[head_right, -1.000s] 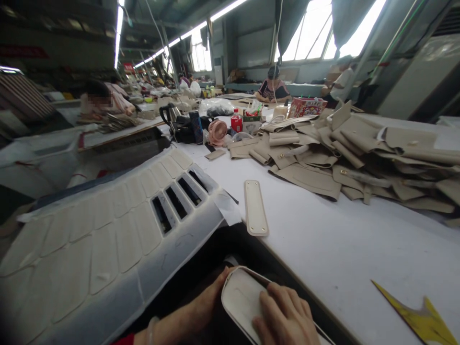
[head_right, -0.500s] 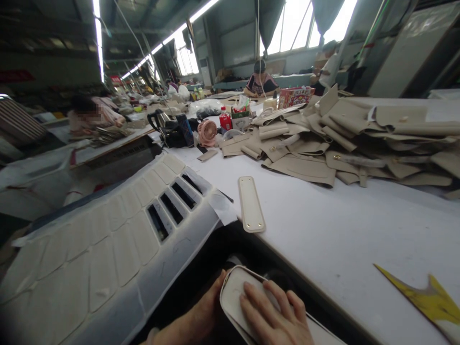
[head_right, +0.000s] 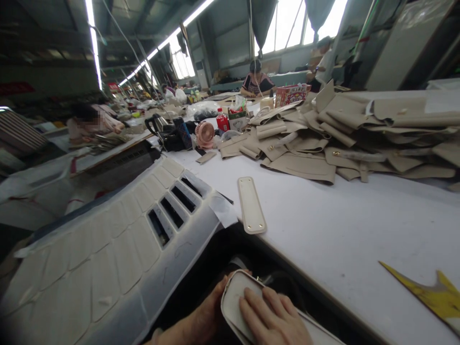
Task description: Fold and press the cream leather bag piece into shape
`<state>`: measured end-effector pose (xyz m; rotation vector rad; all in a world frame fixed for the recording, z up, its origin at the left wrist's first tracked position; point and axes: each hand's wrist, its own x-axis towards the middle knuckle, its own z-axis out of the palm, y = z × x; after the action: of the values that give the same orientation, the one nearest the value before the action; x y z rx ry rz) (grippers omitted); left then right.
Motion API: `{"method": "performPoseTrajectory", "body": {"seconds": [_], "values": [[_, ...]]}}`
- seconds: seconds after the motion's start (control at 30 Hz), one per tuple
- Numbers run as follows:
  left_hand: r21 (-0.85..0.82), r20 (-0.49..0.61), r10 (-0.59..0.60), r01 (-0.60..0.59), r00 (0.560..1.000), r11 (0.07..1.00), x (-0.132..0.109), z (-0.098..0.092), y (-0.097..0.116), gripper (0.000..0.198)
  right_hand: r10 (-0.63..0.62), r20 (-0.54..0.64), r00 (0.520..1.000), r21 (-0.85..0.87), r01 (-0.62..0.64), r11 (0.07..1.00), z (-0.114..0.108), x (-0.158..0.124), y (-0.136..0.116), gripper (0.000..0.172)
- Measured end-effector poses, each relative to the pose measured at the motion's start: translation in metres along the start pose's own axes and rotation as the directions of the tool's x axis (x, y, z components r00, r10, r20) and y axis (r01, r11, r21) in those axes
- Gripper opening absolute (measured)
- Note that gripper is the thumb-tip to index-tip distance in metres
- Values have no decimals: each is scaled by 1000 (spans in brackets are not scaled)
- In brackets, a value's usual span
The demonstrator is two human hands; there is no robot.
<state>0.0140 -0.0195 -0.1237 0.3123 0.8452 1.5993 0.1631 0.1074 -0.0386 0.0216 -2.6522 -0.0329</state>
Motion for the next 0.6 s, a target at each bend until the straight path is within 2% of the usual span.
{"method": "performPoseTrajectory", "body": {"seconds": [0.07,0.13,0.27,0.43,0.6], "values": [[-19,18,28,-28,999,999,0,-3,-2,54,97,-8,995,63,-96,993,2,5,-4,50],[-28,52,54,-53,997,998,1,-4,-2,52,153,-18,988,96,-151,984,3,10,-8,55],[-21,100,59,-58,993,998,3,-4,0,50,214,-2,977,138,-211,968,8,14,-12,44],[13,118,11,-13,993,1000,4,-2,6,46,313,6,950,260,-303,917,12,14,-17,25],[95,165,-34,19,986,995,3,-1,17,48,388,-23,921,308,-363,879,16,13,-22,32]]}}
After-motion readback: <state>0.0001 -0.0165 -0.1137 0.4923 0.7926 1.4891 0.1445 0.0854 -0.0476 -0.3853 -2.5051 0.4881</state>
